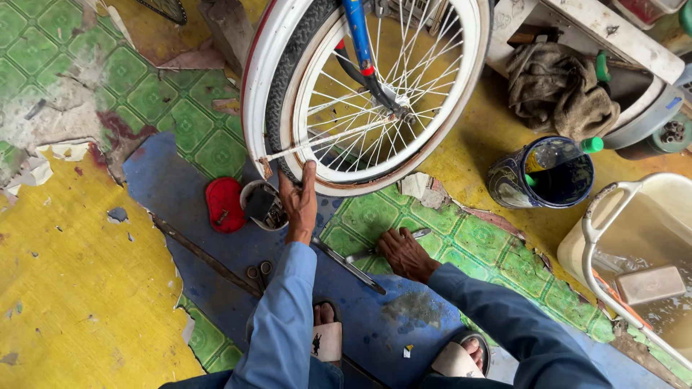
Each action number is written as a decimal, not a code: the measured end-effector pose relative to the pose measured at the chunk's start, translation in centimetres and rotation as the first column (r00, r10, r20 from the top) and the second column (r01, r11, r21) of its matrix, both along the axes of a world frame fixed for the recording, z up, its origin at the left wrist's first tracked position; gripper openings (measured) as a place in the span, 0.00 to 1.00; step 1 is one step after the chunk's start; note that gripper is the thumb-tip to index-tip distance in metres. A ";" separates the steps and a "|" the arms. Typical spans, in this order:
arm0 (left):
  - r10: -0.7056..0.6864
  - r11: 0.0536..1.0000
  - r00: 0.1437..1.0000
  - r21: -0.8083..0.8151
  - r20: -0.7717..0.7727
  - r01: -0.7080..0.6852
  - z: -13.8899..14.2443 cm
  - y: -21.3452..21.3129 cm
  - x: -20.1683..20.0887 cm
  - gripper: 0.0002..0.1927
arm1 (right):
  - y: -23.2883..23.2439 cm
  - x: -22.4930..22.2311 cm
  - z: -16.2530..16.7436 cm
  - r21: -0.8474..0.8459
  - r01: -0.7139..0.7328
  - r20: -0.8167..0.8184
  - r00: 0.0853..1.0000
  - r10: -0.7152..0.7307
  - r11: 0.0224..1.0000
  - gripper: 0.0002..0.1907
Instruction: The person uses a green-handled tool to pry and adjust the tire bead on a bicycle wheel. They repeatedly insert the tool between the tire and rim, rotate the wheel, and reposition the tool to work around the circumference. The person also uses their hands to press and align the tire bead.
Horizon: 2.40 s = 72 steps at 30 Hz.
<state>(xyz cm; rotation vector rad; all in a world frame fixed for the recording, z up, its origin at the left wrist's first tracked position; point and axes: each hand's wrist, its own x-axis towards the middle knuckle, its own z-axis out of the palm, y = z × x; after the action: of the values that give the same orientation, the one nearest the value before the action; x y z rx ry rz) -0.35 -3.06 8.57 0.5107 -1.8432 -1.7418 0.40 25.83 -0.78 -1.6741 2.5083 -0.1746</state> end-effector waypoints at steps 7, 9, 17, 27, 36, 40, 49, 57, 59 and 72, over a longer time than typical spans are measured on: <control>-0.054 0.998 0.983 0.044 0.177 0.047 1.0 0.2 0.4 0.27 | 0.3 -0.8 -0.9 0.027 -0.038 -0.069 0.997 0.039 0.999 0.11; -0.051 0.999 0.980 0.010 0.193 0.050 0.6 0.6 0.4 0.23 | 0.2 -1.0 -1.1 -0.169 -0.010 -0.108 0.994 -0.008 0.986 0.11; -0.050 0.989 0.997 0.140 0.063 0.041 -2.3 1.6 0.0 0.20 | -0.5 -9.9 3.4 -0.400 0.289 0.328 0.931 -0.159 0.870 0.12; 0.087 0.973 0.996 0.215 0.013 -0.088 -0.5 1.9 -1.2 0.19 | -3.7 -13.7 12.6 -0.283 0.139 0.146 0.984 -0.101 0.949 0.16; 0.065 0.961 0.988 0.258 0.138 -0.099 0.3 1.7 -1.2 0.12 | -6.2 -13.7 14.0 -0.314 -0.026 -0.001 1.000 0.027 0.949 0.17; 0.019 0.980 0.970 0.186 0.243 -0.066 -0.7 1.3 -1.1 0.10 | -6.9 -13.4 12.9 -0.287 -0.016 -0.077 0.997 -0.007 0.958 0.18; -0.303 0.951 0.910 0.154 0.282 0.269 -2.3 -2.3 0.4 0.25 | -8.0 -4.6 8.4 -0.176 0.389 0.225 0.910 -0.348 0.904 0.20; -0.139 0.976 0.828 -0.064 0.544 0.206 -3.7 -3.5 0.0 0.27 | -12.0 1.2 7.5 0.164 0.925 0.966 -0.080 -0.246 0.343 0.26; -0.210 0.968 0.875 -0.032 0.436 0.248 -3.7 -3.3 0.2 0.24 | -14.4 3.4 6.4 0.090 0.951 0.991 -0.055 -0.124 0.296 0.25; -0.277 0.954 0.899 -0.015 0.340 0.300 -3.3 -4.5 0.0 0.19 | -10.0 -1.1 0.5 -0.583 0.572 0.625 0.770 -0.132 0.577 0.15</control>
<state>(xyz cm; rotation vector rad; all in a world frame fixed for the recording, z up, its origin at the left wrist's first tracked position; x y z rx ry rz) -0.37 -7.59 5.23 0.5564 -2.3098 -1.8632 -0.70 15.81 -0.27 -0.9385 2.3876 -1.6903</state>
